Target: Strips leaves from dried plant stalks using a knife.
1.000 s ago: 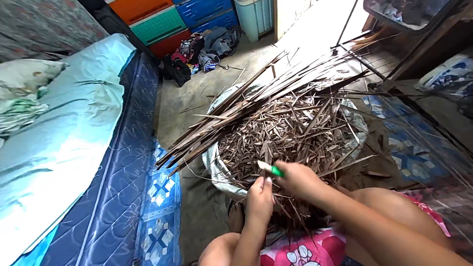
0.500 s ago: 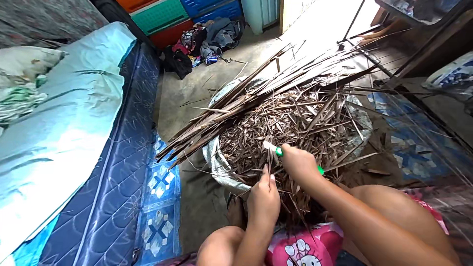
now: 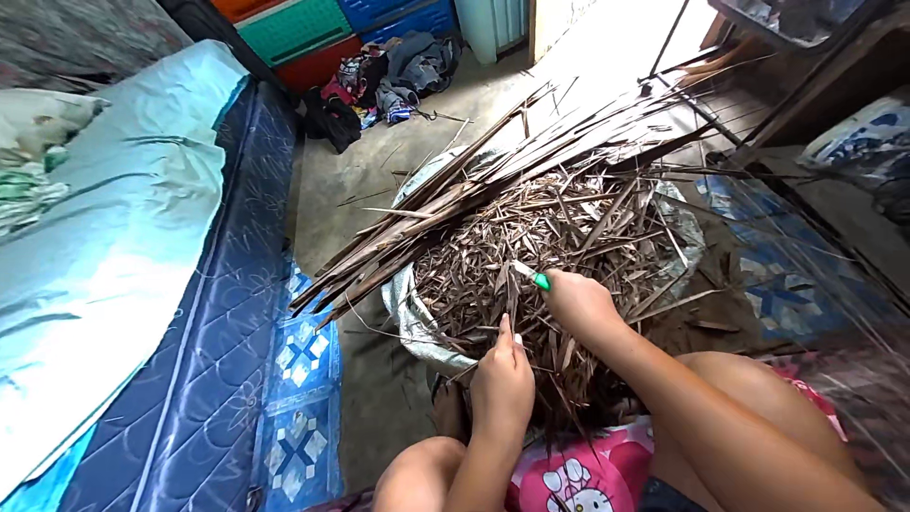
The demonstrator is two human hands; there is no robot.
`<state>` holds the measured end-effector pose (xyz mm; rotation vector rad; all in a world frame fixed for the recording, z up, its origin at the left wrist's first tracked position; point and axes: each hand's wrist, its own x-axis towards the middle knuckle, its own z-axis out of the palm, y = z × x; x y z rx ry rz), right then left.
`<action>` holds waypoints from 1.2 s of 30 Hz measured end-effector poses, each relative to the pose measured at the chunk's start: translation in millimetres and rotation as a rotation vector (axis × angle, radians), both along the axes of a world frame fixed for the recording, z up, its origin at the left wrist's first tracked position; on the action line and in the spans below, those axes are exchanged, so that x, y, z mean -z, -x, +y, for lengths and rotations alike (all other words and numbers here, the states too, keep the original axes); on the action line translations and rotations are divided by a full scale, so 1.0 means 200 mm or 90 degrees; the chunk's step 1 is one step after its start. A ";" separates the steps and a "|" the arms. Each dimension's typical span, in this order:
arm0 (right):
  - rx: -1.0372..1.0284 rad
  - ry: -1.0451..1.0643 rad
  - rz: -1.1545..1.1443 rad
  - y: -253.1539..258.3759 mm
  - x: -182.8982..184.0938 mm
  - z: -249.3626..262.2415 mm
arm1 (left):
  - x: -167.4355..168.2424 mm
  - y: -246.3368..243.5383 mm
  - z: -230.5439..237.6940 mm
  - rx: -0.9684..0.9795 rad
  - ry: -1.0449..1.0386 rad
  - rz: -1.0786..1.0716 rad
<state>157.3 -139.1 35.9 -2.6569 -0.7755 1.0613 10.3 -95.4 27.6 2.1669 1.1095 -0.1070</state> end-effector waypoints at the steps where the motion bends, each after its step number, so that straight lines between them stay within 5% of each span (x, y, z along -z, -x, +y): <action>1: -0.023 -0.013 0.035 0.03 -0.03 -0.02 | 0.00 0.00 0.01 -0.009 0.001 0.004; 6: -0.152 0.022 0.107 0.25 -0.04 -0.05 | -0.01 -0.02 0.05 -0.039 -0.002 0.076; 12: 0.003 0.035 -0.027 0.04 0.03 0.03 | 0.00 -0.02 -0.03 0.005 -0.055 0.038; 20: -0.142 0.010 0.138 0.24 -0.05 -0.06 | 0.00 -0.01 0.02 -0.039 -0.056 0.030; 29: 0.016 0.005 -0.016 0.04 0.02 0.02 | 0.04 0.00 -0.04 -0.004 -0.063 -0.061; 36: -0.129 -0.028 0.128 0.21 -0.04 -0.05 | 0.05 0.02 0.06 -0.053 0.046 -0.117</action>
